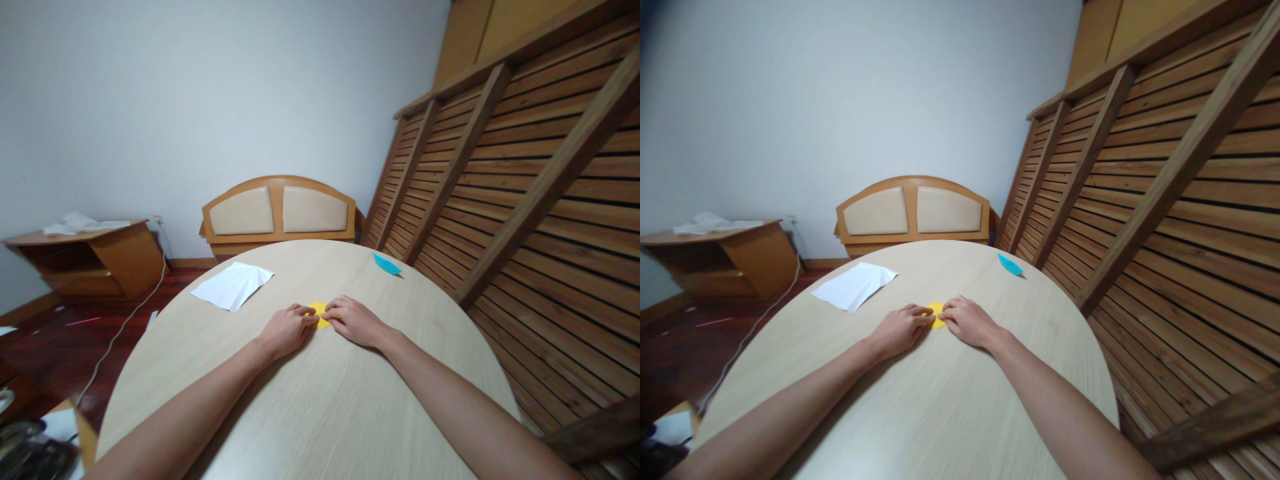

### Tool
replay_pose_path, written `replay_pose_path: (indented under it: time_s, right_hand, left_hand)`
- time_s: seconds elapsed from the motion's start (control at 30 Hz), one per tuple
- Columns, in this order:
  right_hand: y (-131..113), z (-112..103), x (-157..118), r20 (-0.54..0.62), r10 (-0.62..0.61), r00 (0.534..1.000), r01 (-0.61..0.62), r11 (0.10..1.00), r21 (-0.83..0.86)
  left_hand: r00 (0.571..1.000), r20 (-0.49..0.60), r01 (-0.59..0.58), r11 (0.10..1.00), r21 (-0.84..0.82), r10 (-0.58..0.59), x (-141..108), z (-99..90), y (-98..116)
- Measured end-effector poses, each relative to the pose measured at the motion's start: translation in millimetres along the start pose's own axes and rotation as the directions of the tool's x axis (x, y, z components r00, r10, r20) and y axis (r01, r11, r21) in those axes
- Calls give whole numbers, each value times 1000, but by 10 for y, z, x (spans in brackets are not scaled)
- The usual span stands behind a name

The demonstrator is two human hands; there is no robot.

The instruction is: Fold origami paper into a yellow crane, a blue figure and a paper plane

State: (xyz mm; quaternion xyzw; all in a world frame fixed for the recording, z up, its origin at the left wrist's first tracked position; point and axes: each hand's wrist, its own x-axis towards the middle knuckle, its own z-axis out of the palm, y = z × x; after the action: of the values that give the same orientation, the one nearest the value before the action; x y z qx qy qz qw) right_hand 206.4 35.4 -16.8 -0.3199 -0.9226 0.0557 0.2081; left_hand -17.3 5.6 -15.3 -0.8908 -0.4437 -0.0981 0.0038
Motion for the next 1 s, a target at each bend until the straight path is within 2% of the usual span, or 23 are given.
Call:
replay_pose_path:
  time_s: [0.17, 0.37, 0.5, 0.67, 0.8, 1.0]
  right_hand:
    - [-45, -76, -11, 34, -42, 999, 42, 999, 7]
    - [-132, -179, -27, 52, -16, 999, 16, 1000, 0]
    - [-158, -189, -50, 73, -39, 997, 34, 997, 75]
    - [-108, -177, -62, 88, -75, 993, 59, 983, 171]
    - [-6, -198, -86, 44, -71, 996, 64, 987, 149]
    - [75, -161, -112, 74, -128, 989, 118, 985, 122]
  left_hand:
    - [999, -24, -31, 999, 27, 32, -21, -56, 72]
    - [999, -46, 32, 999, 44, -30, -15, -52, 190]
    - [999, -42, 25, 999, 35, -23, -10, -45, 206]
    - [1000, -29, -5, 1000, -8, 5, 0, -40, 156]
    - [998, -47, -41, 997, -71, 38, 17, 15, 81]
    - [994, -73, -94, 970, -225, 80, 50, 104, -50]
